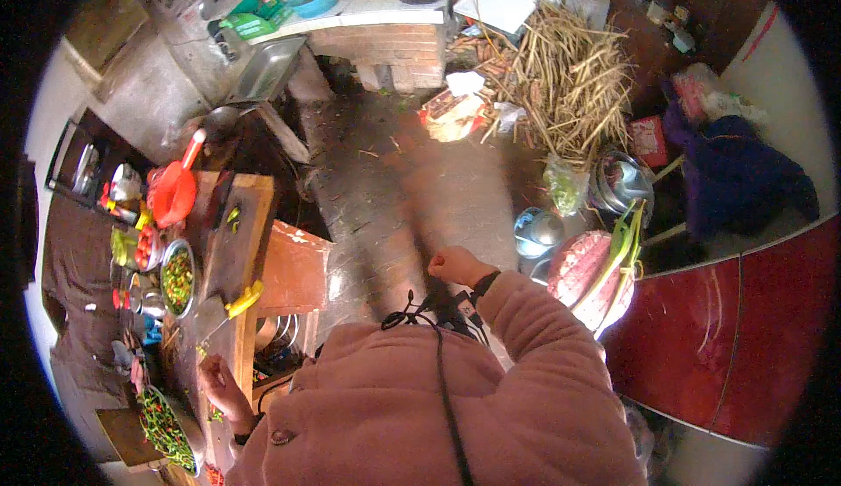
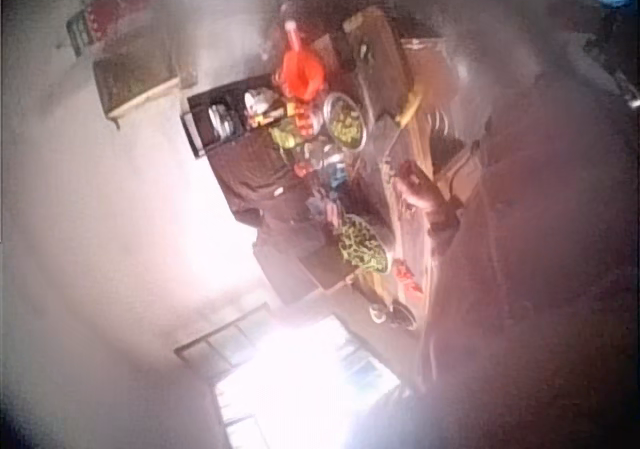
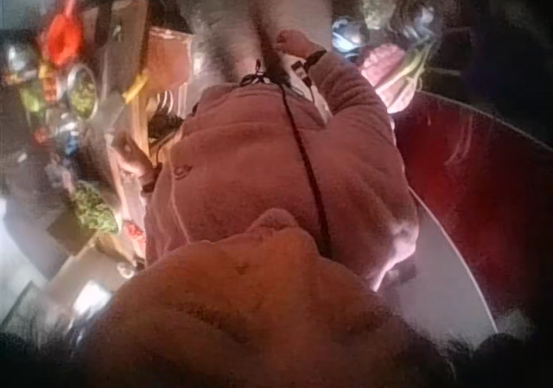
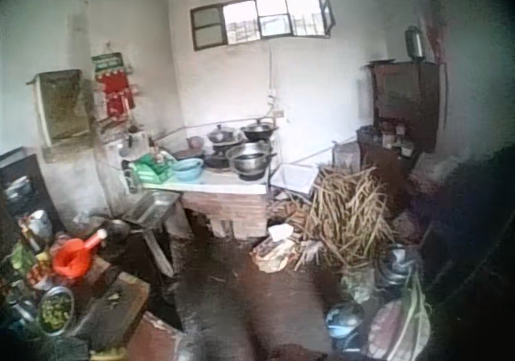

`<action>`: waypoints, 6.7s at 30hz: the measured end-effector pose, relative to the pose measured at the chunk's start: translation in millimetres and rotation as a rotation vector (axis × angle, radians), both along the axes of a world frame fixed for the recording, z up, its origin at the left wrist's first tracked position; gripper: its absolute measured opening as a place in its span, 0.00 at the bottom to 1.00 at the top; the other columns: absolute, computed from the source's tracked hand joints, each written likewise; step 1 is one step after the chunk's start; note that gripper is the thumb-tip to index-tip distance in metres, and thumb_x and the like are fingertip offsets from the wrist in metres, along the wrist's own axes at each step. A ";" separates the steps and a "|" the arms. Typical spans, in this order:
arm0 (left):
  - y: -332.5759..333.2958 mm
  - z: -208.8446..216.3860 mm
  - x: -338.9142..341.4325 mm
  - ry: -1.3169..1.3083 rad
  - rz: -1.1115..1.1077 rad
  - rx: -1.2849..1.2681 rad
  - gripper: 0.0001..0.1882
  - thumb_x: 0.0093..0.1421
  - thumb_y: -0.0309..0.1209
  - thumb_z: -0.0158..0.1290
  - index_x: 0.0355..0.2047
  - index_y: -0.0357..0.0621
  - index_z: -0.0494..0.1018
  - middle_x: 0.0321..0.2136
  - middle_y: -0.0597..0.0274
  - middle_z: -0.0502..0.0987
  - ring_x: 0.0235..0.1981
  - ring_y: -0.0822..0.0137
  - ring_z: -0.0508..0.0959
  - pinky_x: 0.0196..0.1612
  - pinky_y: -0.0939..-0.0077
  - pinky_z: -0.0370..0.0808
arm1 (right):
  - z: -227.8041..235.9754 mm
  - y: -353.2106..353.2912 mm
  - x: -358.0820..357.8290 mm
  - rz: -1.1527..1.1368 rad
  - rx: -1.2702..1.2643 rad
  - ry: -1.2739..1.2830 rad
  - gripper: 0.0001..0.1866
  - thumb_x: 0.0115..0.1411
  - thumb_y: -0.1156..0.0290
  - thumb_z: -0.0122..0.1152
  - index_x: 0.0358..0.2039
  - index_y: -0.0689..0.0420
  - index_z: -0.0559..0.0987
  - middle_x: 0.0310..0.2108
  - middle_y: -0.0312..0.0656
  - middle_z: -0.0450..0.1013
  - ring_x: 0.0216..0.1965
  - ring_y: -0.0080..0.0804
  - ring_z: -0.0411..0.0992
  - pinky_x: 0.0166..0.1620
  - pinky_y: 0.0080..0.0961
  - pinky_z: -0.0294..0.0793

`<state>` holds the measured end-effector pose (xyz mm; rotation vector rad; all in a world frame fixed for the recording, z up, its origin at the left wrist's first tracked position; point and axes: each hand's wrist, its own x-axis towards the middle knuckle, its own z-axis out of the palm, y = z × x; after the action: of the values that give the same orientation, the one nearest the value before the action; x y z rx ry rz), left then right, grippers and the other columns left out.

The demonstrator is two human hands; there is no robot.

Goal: The person slices red sausage into thin strips on a wooden cutting board using a cleaver. They then move to the stove area and transfer green leafy vegetables from a blue bowl into a steaming pot using a ladle.

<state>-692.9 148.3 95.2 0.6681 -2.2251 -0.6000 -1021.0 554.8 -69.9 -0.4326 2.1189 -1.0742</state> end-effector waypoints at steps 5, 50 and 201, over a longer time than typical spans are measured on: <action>46.9 4.8 -113.4 -0.147 -0.124 0.173 0.03 0.61 0.23 0.56 0.35 0.37 0.76 0.26 0.62 0.76 0.27 0.72 0.74 0.33 0.75 0.73 | 13.9 63.9 -46.8 -0.115 0.017 0.116 0.20 0.55 0.53 0.65 0.28 0.61 0.83 0.23 0.43 0.79 0.25 0.33 0.77 0.33 0.33 0.75; -120.2 -46.0 -1040.0 -0.196 -0.485 0.512 0.07 0.61 0.21 0.51 0.39 0.39 0.74 0.30 0.58 0.78 0.31 0.68 0.79 0.35 0.75 0.75 | 149.4 -21.0 -980.6 -0.645 -0.521 0.435 0.22 0.62 0.67 0.64 0.54 0.63 0.74 0.37 0.39 0.76 0.31 0.21 0.73 0.32 0.19 0.74; -359.0 -179.3 -1328.9 0.020 -0.410 1.711 0.24 0.58 0.19 0.51 0.55 0.42 0.64 0.45 0.54 0.74 0.40 0.53 0.80 0.38 0.51 0.84 | 202.4 -492.5 -1127.5 0.323 0.932 1.034 0.31 0.61 0.75 0.50 0.66 0.43 0.62 0.36 0.49 0.73 0.32 0.49 0.77 0.33 0.44 0.77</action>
<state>-2021.8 -210.7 -84.1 0.8779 -1.3167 -2.7088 -2148.5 62.3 132.5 -0.9137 2.9318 0.5248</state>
